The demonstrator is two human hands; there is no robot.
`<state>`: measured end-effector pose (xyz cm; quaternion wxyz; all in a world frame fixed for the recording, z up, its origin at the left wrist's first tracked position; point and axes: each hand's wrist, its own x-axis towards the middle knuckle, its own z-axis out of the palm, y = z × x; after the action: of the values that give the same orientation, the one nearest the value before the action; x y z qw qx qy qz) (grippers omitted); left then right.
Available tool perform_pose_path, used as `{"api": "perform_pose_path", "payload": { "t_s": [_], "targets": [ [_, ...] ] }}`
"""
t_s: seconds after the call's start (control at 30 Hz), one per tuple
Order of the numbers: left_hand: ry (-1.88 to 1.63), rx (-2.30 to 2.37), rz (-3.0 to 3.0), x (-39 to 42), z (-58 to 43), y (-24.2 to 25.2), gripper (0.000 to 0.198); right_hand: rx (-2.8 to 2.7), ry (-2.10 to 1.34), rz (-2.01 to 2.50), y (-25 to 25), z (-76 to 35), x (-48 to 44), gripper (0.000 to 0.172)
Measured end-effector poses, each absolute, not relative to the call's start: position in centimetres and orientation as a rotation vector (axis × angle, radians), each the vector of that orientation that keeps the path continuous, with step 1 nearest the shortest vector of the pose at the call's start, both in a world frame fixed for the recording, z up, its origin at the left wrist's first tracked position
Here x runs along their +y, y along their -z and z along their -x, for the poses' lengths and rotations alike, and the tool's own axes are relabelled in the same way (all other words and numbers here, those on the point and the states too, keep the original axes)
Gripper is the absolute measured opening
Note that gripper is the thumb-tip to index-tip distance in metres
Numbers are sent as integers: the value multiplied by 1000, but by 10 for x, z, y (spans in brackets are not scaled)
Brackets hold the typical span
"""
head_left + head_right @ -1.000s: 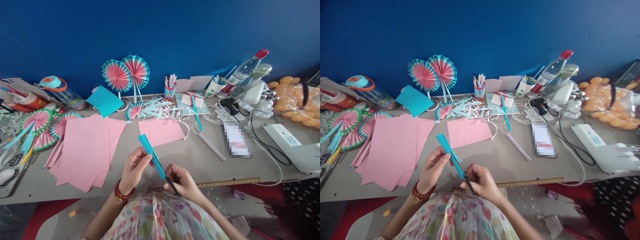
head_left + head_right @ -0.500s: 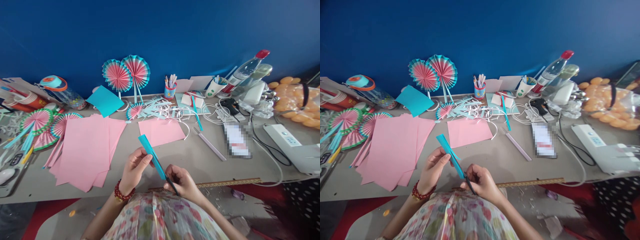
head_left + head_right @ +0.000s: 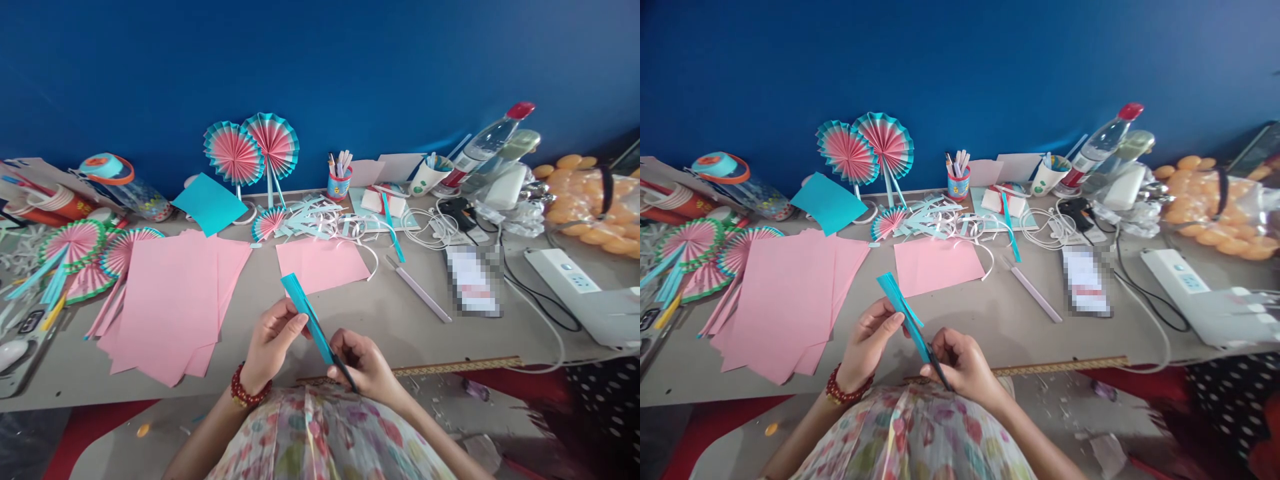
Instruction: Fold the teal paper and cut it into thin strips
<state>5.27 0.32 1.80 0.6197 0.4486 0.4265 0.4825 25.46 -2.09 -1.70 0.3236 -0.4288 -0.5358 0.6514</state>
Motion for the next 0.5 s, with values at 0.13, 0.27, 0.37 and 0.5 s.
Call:
{"api": "perform_pose_path", "payload": {
  "t_s": [0.13, 0.27, 0.37, 0.5],
  "targets": [
    [-1113, 971, -1018, 3, -53, -16, 20, -1415, -1684, 1124, 19, -254, -21, 51],
    [-1122, 964, -1014, 4, -54, -16, 19, -1461, -1631, 1136, 20, -253, -20, 51],
    [-1129, 964, -1016, 5, -54, -16, 19, -1490, -1598, 1142, 20, -253, -20, 51],
    [-1127, 973, -1025, 5, -52, -16, 19, -1485, -1628, 1132, 18, -253, -19, 52]
  ]
}}
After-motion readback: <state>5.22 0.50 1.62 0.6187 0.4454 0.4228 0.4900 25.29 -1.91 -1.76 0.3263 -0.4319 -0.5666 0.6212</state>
